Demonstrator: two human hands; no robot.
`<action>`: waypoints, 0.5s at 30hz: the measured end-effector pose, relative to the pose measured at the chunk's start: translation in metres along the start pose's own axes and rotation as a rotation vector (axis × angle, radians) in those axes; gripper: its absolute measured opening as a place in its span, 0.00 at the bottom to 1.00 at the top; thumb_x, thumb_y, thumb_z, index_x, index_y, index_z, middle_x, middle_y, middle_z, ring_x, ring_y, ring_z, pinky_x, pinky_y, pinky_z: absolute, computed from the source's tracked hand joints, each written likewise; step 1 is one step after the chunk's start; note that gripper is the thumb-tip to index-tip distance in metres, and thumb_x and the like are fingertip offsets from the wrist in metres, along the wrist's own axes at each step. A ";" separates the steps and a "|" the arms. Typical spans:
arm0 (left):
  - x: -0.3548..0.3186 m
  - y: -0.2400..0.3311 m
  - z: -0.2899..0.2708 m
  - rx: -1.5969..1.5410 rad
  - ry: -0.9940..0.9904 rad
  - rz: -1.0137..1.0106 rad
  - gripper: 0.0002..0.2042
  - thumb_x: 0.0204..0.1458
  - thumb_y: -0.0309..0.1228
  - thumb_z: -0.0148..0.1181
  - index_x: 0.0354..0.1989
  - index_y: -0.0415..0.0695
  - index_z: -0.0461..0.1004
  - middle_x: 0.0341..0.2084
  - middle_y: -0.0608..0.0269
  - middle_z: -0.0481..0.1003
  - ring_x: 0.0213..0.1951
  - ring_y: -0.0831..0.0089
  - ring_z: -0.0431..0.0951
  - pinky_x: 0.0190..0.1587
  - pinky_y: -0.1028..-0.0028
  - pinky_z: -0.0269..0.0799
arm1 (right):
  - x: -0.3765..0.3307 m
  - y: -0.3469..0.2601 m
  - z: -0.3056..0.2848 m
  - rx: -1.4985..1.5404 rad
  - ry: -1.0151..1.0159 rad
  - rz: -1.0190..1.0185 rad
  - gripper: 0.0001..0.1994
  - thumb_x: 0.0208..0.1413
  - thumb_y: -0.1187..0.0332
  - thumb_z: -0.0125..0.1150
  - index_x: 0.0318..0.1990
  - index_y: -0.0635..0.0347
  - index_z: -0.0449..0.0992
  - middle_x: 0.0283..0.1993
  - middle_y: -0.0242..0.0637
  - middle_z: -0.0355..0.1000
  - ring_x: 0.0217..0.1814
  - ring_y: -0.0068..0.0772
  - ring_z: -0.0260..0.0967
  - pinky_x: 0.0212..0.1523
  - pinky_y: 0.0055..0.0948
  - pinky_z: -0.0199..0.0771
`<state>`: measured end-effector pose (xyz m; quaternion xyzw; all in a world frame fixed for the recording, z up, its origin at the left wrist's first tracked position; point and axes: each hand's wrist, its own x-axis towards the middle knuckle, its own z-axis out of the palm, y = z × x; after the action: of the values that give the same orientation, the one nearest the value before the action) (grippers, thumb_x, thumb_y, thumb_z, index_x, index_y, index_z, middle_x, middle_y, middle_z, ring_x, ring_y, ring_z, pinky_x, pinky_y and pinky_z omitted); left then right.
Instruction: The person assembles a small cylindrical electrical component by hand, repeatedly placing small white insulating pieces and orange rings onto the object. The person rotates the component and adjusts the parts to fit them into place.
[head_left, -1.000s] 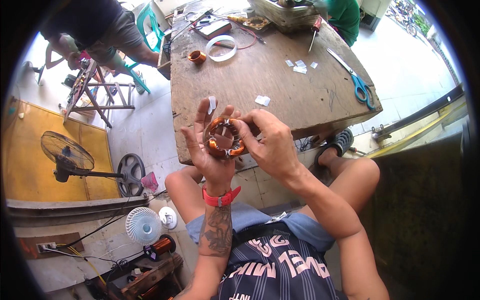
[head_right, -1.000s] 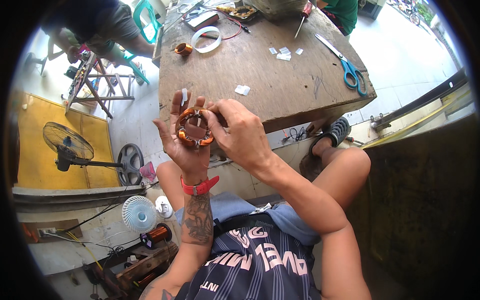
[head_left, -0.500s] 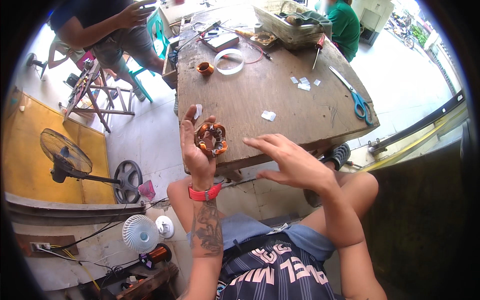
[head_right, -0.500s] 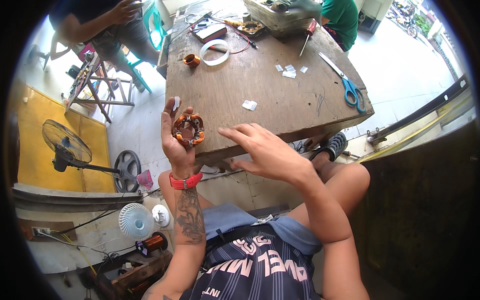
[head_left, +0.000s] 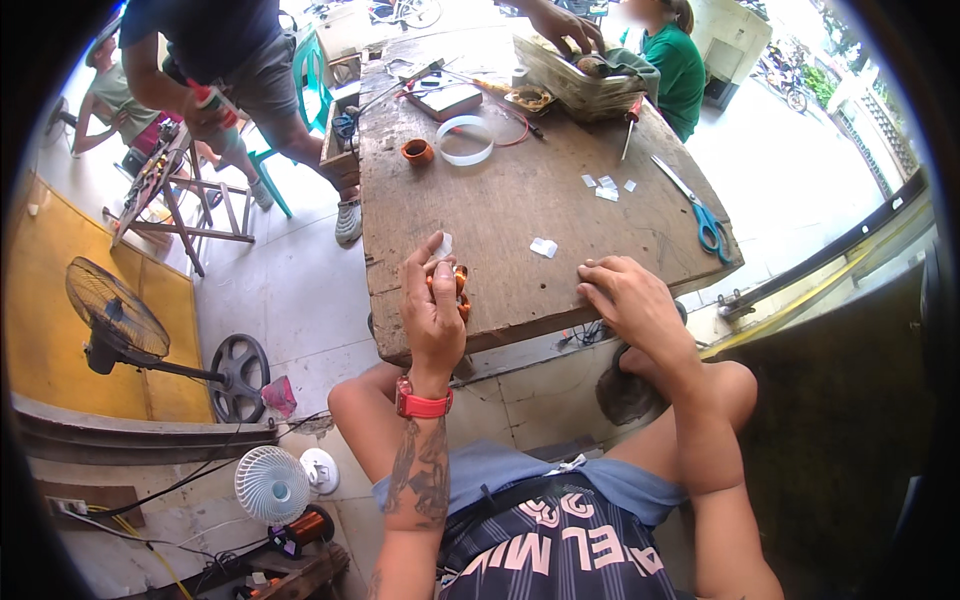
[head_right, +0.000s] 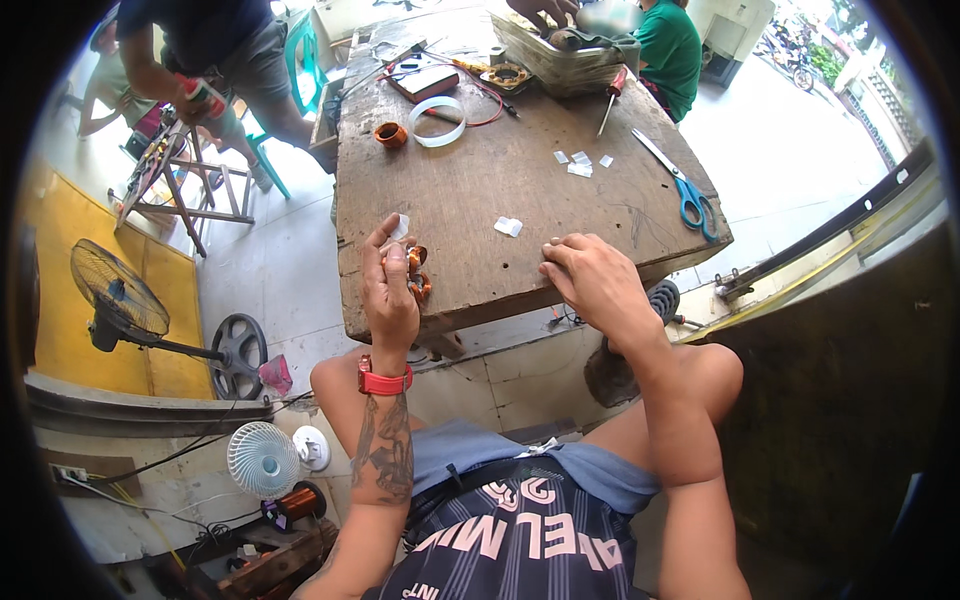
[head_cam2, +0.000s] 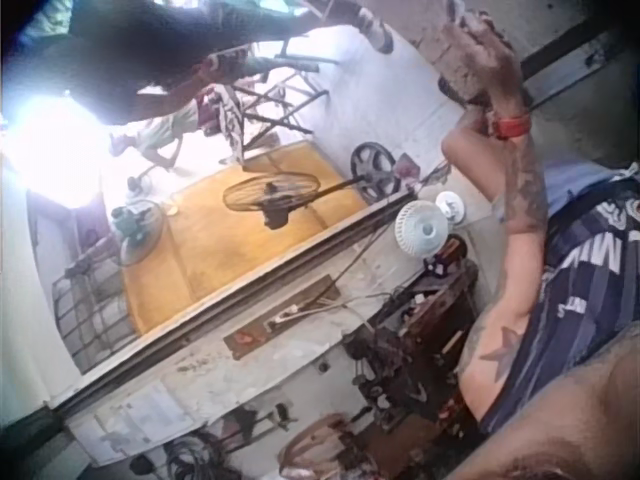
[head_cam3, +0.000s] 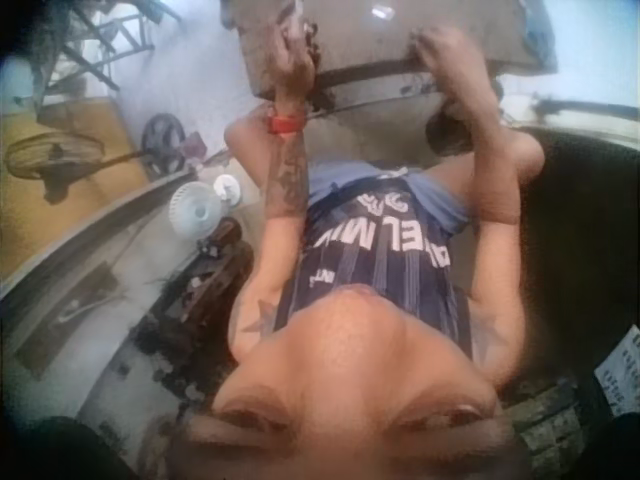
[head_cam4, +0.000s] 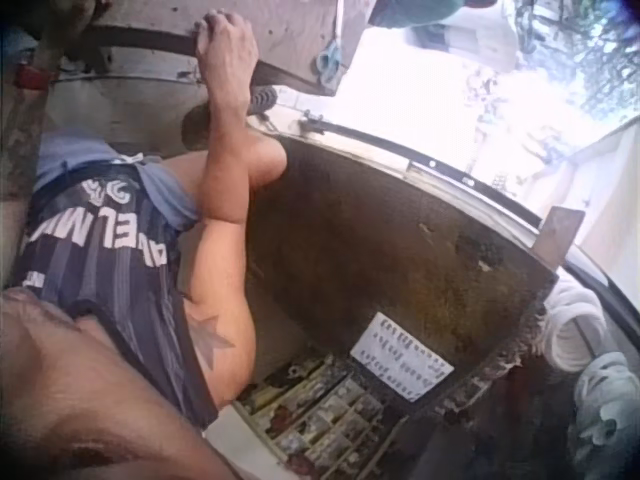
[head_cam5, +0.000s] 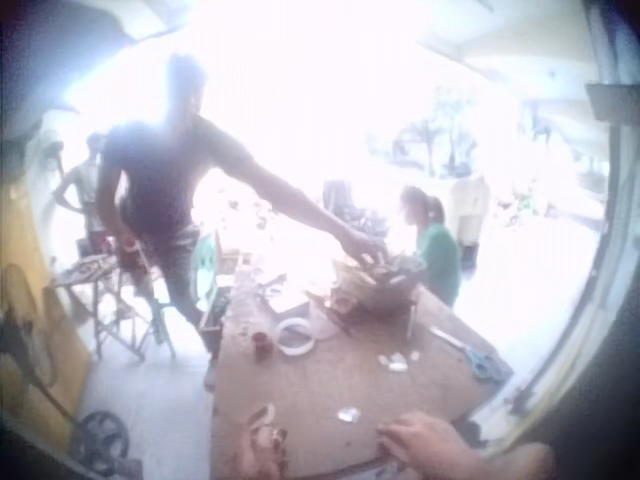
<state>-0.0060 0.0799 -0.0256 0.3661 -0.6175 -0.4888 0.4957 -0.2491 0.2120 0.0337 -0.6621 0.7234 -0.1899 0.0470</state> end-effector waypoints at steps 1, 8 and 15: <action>0.000 0.001 0.000 0.074 0.012 0.130 0.20 0.73 0.34 0.46 0.68 0.37 0.70 0.58 0.48 0.75 0.55 0.65 0.81 0.54 0.67 0.76 | -0.001 -0.001 -0.002 -0.014 -0.011 -0.003 0.15 0.67 0.59 0.65 0.51 0.59 0.85 0.51 0.40 0.80 0.56 0.44 0.77 0.59 0.40 0.78; 0.013 0.003 0.008 0.144 -0.015 0.224 0.20 0.74 0.33 0.47 0.68 0.36 0.69 0.51 0.51 0.74 0.45 0.67 0.77 0.54 0.66 0.74 | 0.028 0.001 -0.025 -0.101 -0.303 -0.029 0.16 0.67 0.56 0.64 0.47 0.60 0.86 0.47 0.43 0.80 0.55 0.48 0.79 0.56 0.42 0.79; 0.032 0.004 0.001 0.219 -0.102 0.183 0.20 0.75 0.33 0.48 0.70 0.36 0.67 0.57 0.48 0.72 0.51 0.62 0.75 0.58 0.63 0.71 | 0.060 0.016 0.015 -0.047 0.049 -0.142 0.16 0.66 0.55 0.64 0.34 0.58 0.82 0.36 0.42 0.77 0.43 0.49 0.77 0.49 0.46 0.76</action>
<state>-0.0146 0.0508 -0.0137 0.3348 -0.7224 -0.3893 0.4631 -0.2664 0.1508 0.0257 -0.7078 0.6799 -0.1919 0.0001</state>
